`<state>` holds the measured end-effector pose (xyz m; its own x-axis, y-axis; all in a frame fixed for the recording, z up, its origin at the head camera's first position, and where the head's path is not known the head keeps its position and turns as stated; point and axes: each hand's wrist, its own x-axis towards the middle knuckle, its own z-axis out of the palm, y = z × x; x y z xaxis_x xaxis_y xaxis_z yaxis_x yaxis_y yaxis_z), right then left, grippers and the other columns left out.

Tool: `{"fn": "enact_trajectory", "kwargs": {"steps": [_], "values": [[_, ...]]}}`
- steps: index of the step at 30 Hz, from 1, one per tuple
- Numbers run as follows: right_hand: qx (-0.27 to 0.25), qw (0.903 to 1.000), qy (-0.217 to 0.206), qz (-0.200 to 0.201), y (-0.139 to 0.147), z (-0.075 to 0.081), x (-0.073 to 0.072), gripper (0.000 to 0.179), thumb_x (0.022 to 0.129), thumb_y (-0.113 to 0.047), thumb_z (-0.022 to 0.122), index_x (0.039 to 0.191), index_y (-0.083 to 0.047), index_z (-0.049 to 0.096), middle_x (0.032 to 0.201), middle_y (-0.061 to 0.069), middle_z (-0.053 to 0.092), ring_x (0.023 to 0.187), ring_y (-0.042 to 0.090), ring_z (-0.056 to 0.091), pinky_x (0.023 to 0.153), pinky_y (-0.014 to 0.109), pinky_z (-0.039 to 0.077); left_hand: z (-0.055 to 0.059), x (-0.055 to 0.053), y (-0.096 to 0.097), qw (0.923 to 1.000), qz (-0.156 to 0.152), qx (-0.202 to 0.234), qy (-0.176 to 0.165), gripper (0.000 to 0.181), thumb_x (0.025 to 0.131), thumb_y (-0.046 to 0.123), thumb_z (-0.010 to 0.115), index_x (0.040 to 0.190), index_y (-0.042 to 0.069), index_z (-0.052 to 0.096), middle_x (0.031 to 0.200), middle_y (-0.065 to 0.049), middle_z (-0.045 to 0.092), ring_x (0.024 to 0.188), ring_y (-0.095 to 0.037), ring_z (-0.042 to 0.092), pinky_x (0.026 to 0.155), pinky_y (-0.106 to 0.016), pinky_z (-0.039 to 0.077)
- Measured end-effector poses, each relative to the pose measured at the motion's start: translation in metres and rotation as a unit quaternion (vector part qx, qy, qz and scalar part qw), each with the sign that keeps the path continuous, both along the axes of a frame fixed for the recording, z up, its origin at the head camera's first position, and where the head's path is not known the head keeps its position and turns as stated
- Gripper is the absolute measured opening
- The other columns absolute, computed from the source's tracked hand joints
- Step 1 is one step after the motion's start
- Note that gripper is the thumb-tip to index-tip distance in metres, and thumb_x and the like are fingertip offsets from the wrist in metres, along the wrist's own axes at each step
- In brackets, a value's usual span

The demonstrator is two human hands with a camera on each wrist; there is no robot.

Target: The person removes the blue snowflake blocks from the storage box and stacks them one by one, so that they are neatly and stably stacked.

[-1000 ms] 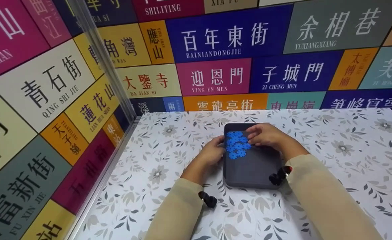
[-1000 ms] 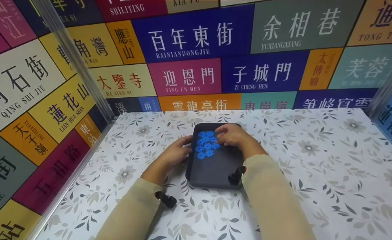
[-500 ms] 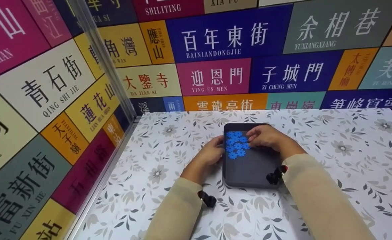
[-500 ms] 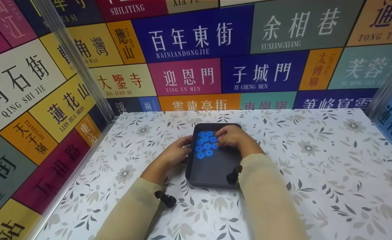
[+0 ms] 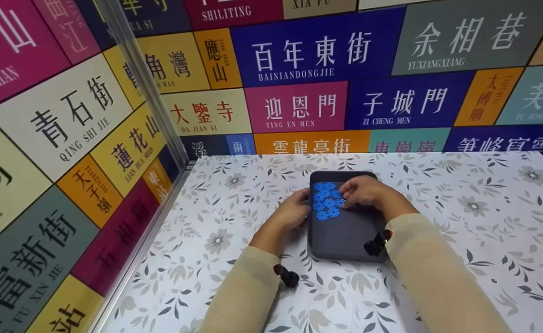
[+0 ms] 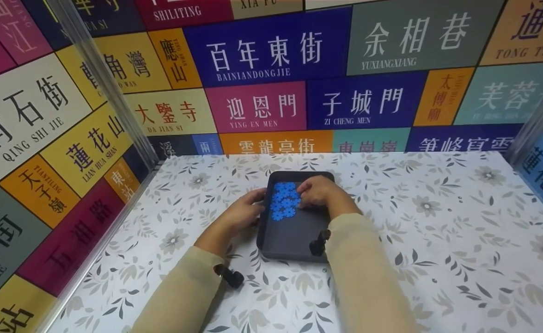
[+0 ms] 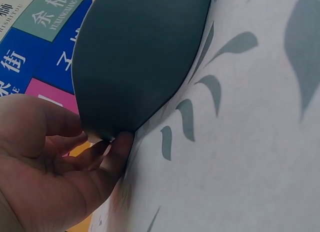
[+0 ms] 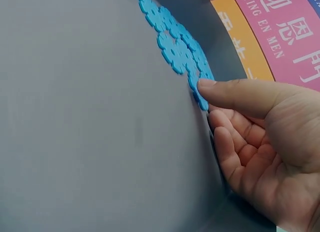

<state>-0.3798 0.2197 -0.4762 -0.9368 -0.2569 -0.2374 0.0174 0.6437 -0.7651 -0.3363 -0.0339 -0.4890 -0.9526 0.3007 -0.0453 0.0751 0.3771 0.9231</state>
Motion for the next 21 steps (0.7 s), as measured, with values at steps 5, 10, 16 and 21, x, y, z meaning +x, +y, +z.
{"fn": "enact_trajectory", "kwargs": {"steps": [5, 10, 16, 21], "values": [[0.015, 0.9999, 0.0, 0.0, -0.0004, -0.0027, -0.0041, 0.048, 0.083, -0.01, 0.09, 0.127, -0.002, 0.072, 0.107, 0.005, 0.072, 0.094, 0.015, 0.063, 0.082, 0.025, 0.052, 0.0005, 0.0001, 0.0005, 1.0, 0.0, -0.003, 0.001, 0.065, 0.093, -0.002, 0.054, 0.157, 0.004, 0.052, 0.155, -0.019, 0.06, 0.14, -0.03, 0.058, 0.113, -0.041, 0.05], [0.022, 0.9997, 0.002, -0.003, -0.0011, -0.0034, -0.0024, 0.043, 0.083, -0.01, 0.09, 0.122, -0.003, 0.074, 0.105, 0.005, 0.072, 0.093, 0.016, 0.064, 0.083, 0.026, 0.052, -0.0005, -0.0003, -0.0002, 0.9999, 0.002, -0.009, -0.006, 0.064, 0.094, -0.001, 0.054, 0.158, 0.006, 0.051, 0.156, -0.017, 0.06, 0.139, -0.027, 0.058, 0.11, -0.039, 0.052], [0.032, 0.9995, 0.003, 0.0, -0.0003, -0.0016, -0.0015, 0.038, 0.085, -0.012, 0.089, 0.121, -0.007, 0.077, 0.101, 0.002, 0.07, 0.093, 0.018, 0.062, 0.083, 0.029, 0.051, -0.0004, -0.0009, -0.0006, 0.9998, 0.005, -0.017, -0.006, 0.066, 0.094, 0.0, 0.055, 0.159, 0.008, 0.051, 0.156, -0.016, 0.06, 0.141, -0.028, 0.056, 0.12, -0.046, 0.045], [0.036, 0.9993, 0.007, 0.008, 0.0008, 0.0007, -0.0001, 0.034, 0.086, -0.011, 0.087, 0.119, -0.008, 0.079, 0.097, 0.0, 0.068, 0.092, 0.018, 0.061, 0.082, 0.029, 0.051, 0.0, -0.0009, -0.0001, 0.9996, 0.013, -0.019, -0.017, 0.067, 0.095, 0.002, 0.056, 0.161, 0.01, 0.048, 0.159, -0.014, 0.058, 0.146, -0.029, 0.053, 0.124, -0.046, 0.041]]}}
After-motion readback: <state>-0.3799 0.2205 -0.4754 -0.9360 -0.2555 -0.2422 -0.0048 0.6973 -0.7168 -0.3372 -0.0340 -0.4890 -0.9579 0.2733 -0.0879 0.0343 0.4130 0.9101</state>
